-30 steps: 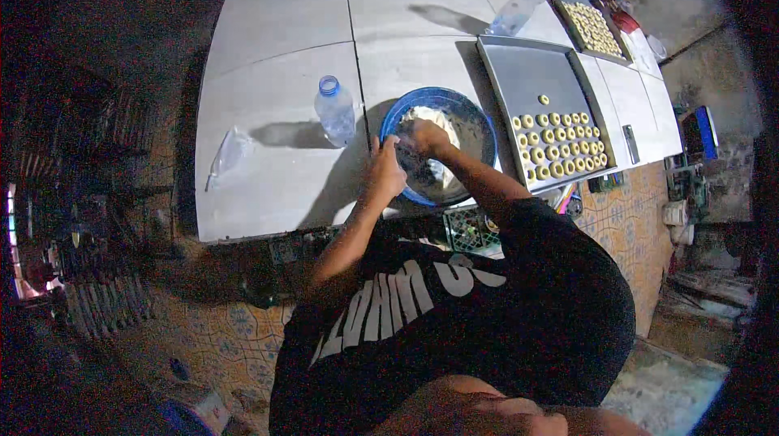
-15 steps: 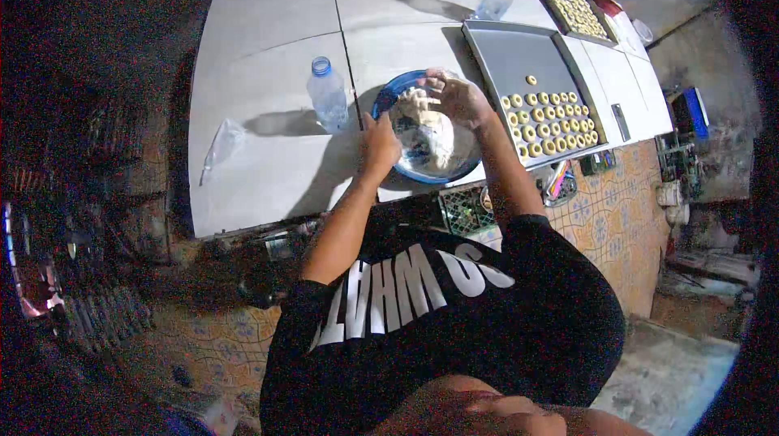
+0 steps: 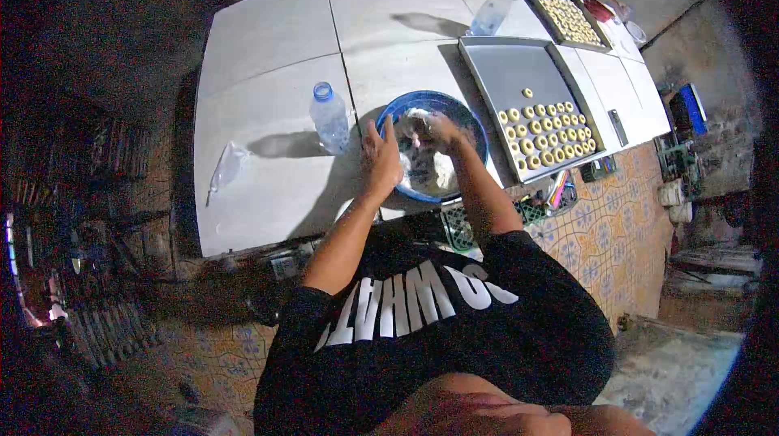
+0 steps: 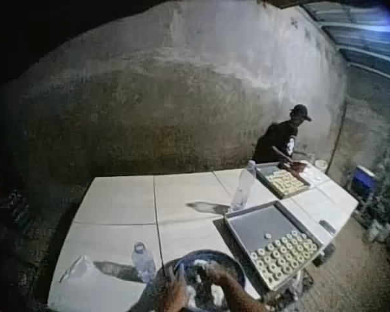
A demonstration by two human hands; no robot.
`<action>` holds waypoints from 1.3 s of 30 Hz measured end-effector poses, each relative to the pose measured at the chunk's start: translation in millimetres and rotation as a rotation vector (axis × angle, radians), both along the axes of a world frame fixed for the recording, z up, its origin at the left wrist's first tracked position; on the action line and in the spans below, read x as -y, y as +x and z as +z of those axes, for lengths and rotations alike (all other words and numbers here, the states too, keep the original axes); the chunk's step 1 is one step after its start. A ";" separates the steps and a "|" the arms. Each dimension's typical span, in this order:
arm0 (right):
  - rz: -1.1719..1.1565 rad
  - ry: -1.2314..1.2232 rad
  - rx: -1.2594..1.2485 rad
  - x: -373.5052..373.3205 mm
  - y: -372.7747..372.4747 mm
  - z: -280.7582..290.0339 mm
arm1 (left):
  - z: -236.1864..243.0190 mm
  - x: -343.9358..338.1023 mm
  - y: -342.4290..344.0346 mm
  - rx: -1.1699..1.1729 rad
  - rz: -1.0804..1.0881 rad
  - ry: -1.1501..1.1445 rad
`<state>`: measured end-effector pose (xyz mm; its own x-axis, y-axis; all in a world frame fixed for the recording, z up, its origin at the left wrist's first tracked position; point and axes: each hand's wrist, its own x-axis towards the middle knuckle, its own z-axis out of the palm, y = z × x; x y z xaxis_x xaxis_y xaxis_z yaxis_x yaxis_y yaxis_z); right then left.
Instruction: The person empties flour from a plastic bag into a bowl and kneads the dough by hand.
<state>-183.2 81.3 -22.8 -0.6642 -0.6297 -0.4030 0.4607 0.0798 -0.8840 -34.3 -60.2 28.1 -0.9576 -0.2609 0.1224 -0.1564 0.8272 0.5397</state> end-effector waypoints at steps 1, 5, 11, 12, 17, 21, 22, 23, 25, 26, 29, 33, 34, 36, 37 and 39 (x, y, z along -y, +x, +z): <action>0.096 0.050 -0.261 1.7 -1.0 -7.1 | -3.3 -0.3 -5.1 0.006 0.026 0.031; 0.141 0.164 -0.715 -18.4 -19.5 -40.0 | 9.3 3.2 -35.9 0.041 -0.012 0.182; 0.251 0.606 -1.135 33.8 18.3 -5.7 | -71.8 60.6 -45.3 -0.218 0.050 0.102; 0.156 0.481 -0.963 12.3 -3.0 -27.9 | -63.4 42.2 -59.0 -0.227 -0.009 0.129; -0.239 -0.084 -0.172 2.0 -29.5 -57.4 | -41.6 27.3 -76.7 -0.173 -0.071 0.205; -0.423 -0.357 0.366 52.5 23.5 14.2 | -56.8 52.7 -32.5 -0.184 0.072 0.069; -0.077 -0.772 0.476 7.9 -17.2 -36.9 | -19.9 23.4 -49.1 -0.037 -0.020 0.249; -0.282 -0.720 0.406 -15.0 -46.8 -75.9 | -13.2 5.7 -62.6 -0.083 -0.042 0.201; -0.419 -0.669 0.389 2.0 -54.2 -93.3 | -31.3 13.8 -54.7 -0.113 0.015 0.129; -0.502 -0.584 0.312 14.2 -56.1 -93.3 | -33.0 19.3 -52.6 -0.105 0.033 0.167; -0.696 -0.241 0.129 -21.0 -94.6 -109.5 | -15.1 -14.2 -70.7 -0.069 0.019 0.210; -0.408 0.388 -0.443 51.1 -30.5 -48.2 | -54.4 21.7 -45.8 -0.099 0.202 0.070; -0.223 0.513 -0.835 40.7 -31.8 -47.0 | -53.5 17.5 -46.9 -0.006 0.188 0.101; -0.074 0.602 -1.371 18.0 -36.5 -51.4 | -46.2 1.3 -53.1 -0.174 0.140 0.099; -0.027 0.519 -1.384 6.2 -37.8 -53.6 | -42.5 -6.4 -55.2 -0.090 0.161 0.106; -0.065 0.170 -0.923 -10.8 -38.0 -48.9 | -23.7 -15.5 -57.7 -0.018 0.175 0.128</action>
